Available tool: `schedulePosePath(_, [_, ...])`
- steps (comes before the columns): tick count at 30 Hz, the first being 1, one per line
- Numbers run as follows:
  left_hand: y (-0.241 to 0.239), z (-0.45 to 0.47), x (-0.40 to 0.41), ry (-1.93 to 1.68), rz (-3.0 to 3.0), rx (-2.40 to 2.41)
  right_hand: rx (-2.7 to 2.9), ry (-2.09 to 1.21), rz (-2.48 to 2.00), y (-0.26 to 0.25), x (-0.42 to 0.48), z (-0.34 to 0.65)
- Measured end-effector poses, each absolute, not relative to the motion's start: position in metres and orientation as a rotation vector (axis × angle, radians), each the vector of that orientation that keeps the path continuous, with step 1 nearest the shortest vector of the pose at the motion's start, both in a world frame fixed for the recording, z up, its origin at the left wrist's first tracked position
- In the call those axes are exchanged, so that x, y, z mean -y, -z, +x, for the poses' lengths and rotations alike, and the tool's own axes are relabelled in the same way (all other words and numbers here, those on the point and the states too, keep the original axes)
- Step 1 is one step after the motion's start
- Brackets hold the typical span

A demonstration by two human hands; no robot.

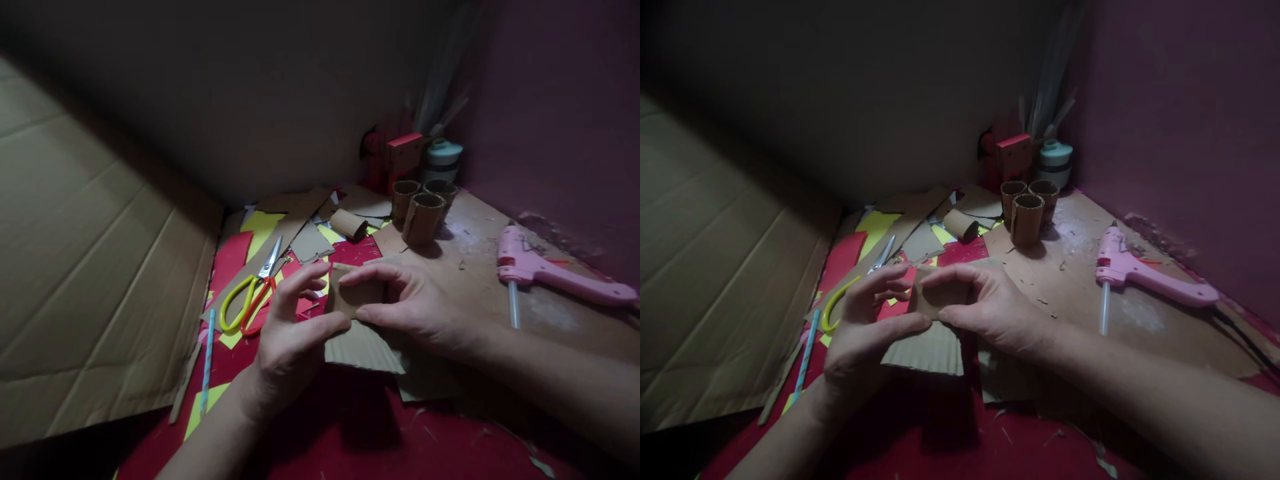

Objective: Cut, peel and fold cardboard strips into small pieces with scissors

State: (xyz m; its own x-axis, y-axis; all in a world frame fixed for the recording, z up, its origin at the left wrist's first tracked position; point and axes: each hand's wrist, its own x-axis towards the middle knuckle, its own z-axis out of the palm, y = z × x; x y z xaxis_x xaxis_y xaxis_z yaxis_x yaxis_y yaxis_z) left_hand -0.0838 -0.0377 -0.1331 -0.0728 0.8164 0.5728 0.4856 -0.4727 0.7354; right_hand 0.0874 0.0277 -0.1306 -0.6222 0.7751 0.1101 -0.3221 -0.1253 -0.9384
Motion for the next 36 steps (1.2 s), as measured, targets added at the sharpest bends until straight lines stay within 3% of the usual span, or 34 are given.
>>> schedulePosePath(4, [0.126, -0.093, 0.042, -1.409, 2.585, -1.353, 1.361, -1.851, -0.595, 0.129, -0.028, 0.087])
schedulePosePath(9, [0.119, -0.091, 0.043, -1.299, 2.701, -1.378, 1.310, -1.871, -0.607, 0.127, -0.026, 0.085])
schedulePosePath(19, [0.129, -0.079, 0.045, -1.346, 2.109, -1.498, 1.277, -1.946, -0.632, 0.130, -0.022, 0.085])
schedulePosePath(36, [0.126, -0.066, 0.044, -1.249, 1.270, -1.299, 1.319, -2.114, -0.586, 0.136, -0.029, 0.087])
